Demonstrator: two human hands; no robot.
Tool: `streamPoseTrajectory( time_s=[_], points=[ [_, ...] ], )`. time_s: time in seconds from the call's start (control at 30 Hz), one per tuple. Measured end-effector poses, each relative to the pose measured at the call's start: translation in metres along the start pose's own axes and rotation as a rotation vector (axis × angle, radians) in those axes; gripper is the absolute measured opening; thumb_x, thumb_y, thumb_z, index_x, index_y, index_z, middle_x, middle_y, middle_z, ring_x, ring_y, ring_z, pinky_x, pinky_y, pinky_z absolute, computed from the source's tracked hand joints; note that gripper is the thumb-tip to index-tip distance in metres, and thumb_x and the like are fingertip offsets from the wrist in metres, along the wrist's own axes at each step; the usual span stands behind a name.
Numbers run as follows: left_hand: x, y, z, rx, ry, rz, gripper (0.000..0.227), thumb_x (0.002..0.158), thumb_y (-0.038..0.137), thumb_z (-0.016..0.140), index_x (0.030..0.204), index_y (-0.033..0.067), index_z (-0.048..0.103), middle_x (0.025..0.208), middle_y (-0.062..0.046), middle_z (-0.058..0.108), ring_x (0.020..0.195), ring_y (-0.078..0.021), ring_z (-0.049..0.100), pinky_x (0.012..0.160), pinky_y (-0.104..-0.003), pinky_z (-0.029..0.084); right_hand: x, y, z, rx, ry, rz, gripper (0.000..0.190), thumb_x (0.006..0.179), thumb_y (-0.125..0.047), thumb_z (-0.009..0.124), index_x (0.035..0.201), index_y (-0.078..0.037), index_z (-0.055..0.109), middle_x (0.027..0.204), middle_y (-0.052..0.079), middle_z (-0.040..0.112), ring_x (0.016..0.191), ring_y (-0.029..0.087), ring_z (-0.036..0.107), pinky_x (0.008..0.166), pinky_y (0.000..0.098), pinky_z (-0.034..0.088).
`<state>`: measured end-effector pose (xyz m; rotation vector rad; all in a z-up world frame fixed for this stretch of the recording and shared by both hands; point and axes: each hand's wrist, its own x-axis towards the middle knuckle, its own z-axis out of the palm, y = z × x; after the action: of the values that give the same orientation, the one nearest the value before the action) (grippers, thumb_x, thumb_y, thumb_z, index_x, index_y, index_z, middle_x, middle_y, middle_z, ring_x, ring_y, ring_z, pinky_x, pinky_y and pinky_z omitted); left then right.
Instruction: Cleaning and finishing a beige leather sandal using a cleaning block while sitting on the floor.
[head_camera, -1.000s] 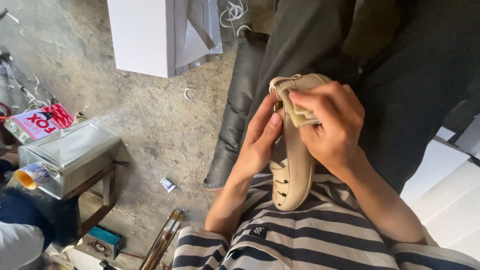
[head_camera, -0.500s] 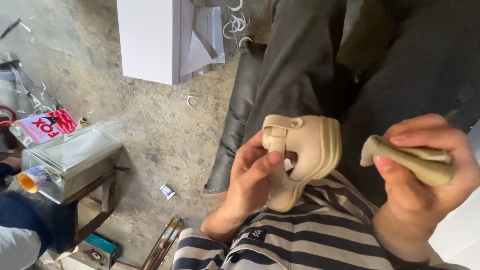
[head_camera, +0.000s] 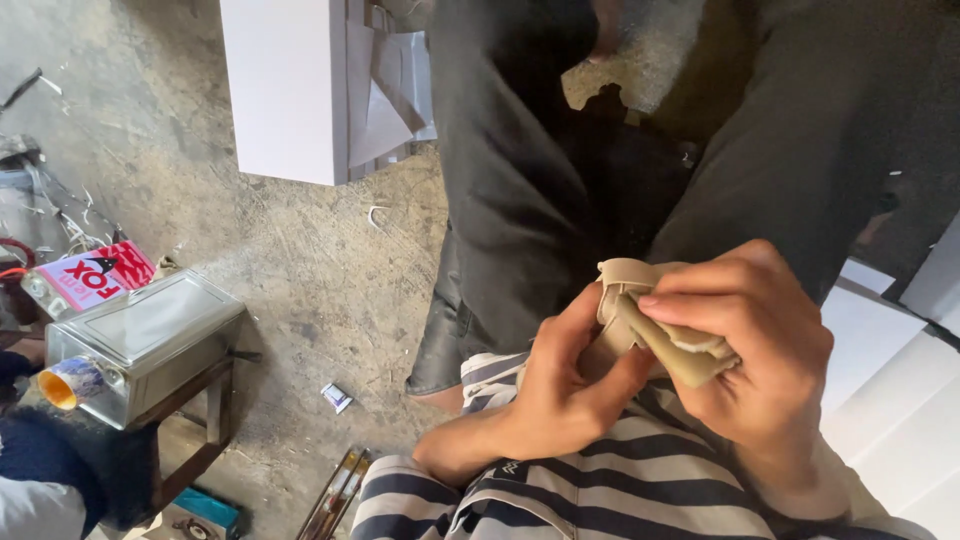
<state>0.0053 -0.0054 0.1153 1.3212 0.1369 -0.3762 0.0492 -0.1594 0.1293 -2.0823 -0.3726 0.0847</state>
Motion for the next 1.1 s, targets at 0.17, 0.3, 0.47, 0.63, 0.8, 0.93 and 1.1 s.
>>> streamPoseTrajectory(
  time_s=[0.17,0.3,0.47,0.63,0.8,0.93,1.1],
  points=[
    [0.001,0.002,-0.001,-0.101,-0.067,0.023,0.033,0.094,-0.005,0.068,0.125,-0.0045,0.055,0.095,-0.003,0.065,0.077,-0.0092,0.056,0.068,-0.021,0.044,-0.003,0.004,-0.015,0.119,-0.066,0.082,0.023,0.061,0.005,0.081,0.078,0.000,0.066,0.087,0.010,0.069,0.072,0.019,0.061,0.065,0.0286,0.050],
    [0.009,0.015,0.002,0.117,-0.088,0.071,0.028,0.086,-0.004,0.070,0.110,0.0003,0.055,0.088,-0.004,0.060,0.069,-0.0121,0.052,0.061,-0.025,0.043,-0.005,0.005,-0.012,0.083,-0.057,0.016,0.022,0.068,0.002,0.082,0.086,-0.002,0.070,0.093,0.011,0.070,0.075,0.018,0.061,0.063,0.0282,0.049],
    [0.005,0.008,-0.003,-0.018,-0.072,-0.024,0.035,0.089,-0.005,0.073,0.121,-0.0030,0.060,0.093,-0.004,0.069,0.077,-0.0097,0.060,0.070,-0.022,0.049,-0.005,0.007,-0.029,0.022,-0.151,-0.027,0.027,0.060,0.002,0.085,0.083,-0.003,0.072,0.090,0.008,0.072,0.070,0.015,0.065,0.058,0.0252,0.053],
    [0.009,0.008,0.006,0.162,-0.313,0.116,0.018,0.086,-0.004,0.067,0.102,-0.0020,0.058,0.083,-0.010,0.063,0.064,-0.0192,0.055,0.058,-0.030,0.043,0.003,0.002,-0.029,0.003,-0.189,-0.042,0.026,0.062,-0.004,0.083,0.088,-0.005,0.076,0.093,0.008,0.073,0.075,0.018,0.061,0.064,0.0277,0.050],
    [0.006,0.009,-0.012,0.031,-0.122,0.040,0.032,0.091,-0.006,0.069,0.119,-0.0013,0.056,0.096,-0.005,0.065,0.082,-0.0137,0.060,0.074,-0.024,0.050,-0.011,0.012,-0.052,-0.062,-0.265,-0.077,0.030,0.057,0.002,0.080,0.087,-0.002,0.075,0.093,0.010,0.072,0.071,0.018,0.062,0.059,0.0285,0.050],
    [0.014,0.015,-0.006,0.230,-0.247,0.124,0.031,0.082,-0.005,0.069,0.110,-0.0048,0.053,0.074,-0.004,0.060,0.052,-0.0143,0.050,0.047,-0.026,0.037,-0.020,0.010,-0.032,-0.055,-0.132,-0.083,0.022,0.068,-0.006,0.087,0.086,-0.007,0.074,0.097,0.009,0.074,0.080,0.019,0.067,0.066,0.0287,0.057],
    [0.016,0.023,-0.011,0.173,-0.215,0.119,0.030,0.087,-0.004,0.069,0.114,-0.0033,0.057,0.089,-0.008,0.067,0.070,-0.0174,0.061,0.063,-0.027,0.048,-0.019,0.000,-0.038,-0.060,-0.183,-0.073,0.030,0.062,-0.003,0.086,0.090,-0.003,0.075,0.100,0.010,0.072,0.082,0.021,0.066,0.071,0.0313,0.058]
  ],
)
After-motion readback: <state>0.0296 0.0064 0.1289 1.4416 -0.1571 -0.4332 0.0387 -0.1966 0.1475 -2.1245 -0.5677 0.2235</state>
